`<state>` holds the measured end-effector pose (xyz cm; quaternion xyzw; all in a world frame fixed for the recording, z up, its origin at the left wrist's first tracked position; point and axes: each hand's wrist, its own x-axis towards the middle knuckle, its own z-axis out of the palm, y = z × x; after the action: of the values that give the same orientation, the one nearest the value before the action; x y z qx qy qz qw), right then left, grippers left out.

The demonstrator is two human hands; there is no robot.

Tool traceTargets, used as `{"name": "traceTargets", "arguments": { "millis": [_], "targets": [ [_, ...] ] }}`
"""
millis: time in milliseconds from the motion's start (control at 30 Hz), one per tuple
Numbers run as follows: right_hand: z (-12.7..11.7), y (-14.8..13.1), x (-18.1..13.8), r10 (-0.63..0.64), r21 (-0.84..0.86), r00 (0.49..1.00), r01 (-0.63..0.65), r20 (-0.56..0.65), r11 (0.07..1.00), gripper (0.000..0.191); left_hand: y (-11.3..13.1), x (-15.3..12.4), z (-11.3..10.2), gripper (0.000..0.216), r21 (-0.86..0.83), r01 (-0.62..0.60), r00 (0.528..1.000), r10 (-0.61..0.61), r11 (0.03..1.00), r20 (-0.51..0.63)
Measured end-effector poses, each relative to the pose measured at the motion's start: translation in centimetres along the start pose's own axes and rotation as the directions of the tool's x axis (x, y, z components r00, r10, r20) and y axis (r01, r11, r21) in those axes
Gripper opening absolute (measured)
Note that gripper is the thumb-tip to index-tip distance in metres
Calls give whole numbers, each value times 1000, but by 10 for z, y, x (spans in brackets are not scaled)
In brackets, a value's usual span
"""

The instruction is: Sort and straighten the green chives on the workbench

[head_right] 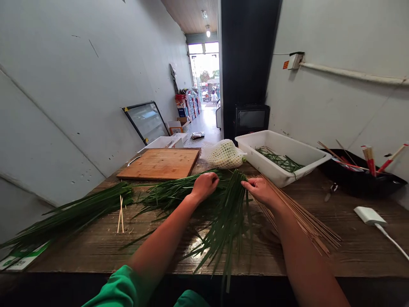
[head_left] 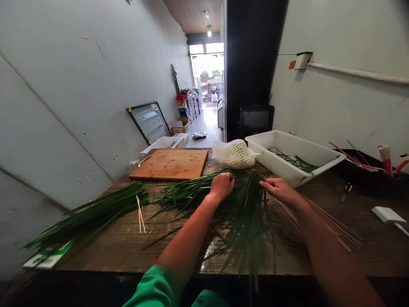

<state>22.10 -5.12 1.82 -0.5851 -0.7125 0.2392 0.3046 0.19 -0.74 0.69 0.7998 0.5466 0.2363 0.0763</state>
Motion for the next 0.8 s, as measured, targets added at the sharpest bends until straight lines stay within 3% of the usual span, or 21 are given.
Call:
{"name": "traceTargets", "arguments": {
  "millis": [167, 267, 467, 633, 800],
  "targets": [
    [1, -7, -3, 3, 37, 1000, -4, 2, 999, 51, 11, 0, 9, 19, -463, -11, 988, -62, 886, -142],
    [1, -9, -4, 14, 28, 1000, -15, 8, 999, 51, 18, 1, 16, 16, -619, -24, 978, -111, 785, -179],
    [3, -7, -4, 21, 58, 1000, -21, 13, 998, 49, 21, 5, 21, 11, -769, -20, 953, -219, 639, -207],
    [6, -6, -3, 20, 76, 999, -21, 25, 997, 48, 24, 6, 20, 9, -874, -9, 952, -263, 486, -156],
    [6, -8, -2, 11, 59, 1000, -11, 8, 998, 47, 26, 6, 20, 9, -887, 10, 950, -281, 461, -135]
  ]
}}
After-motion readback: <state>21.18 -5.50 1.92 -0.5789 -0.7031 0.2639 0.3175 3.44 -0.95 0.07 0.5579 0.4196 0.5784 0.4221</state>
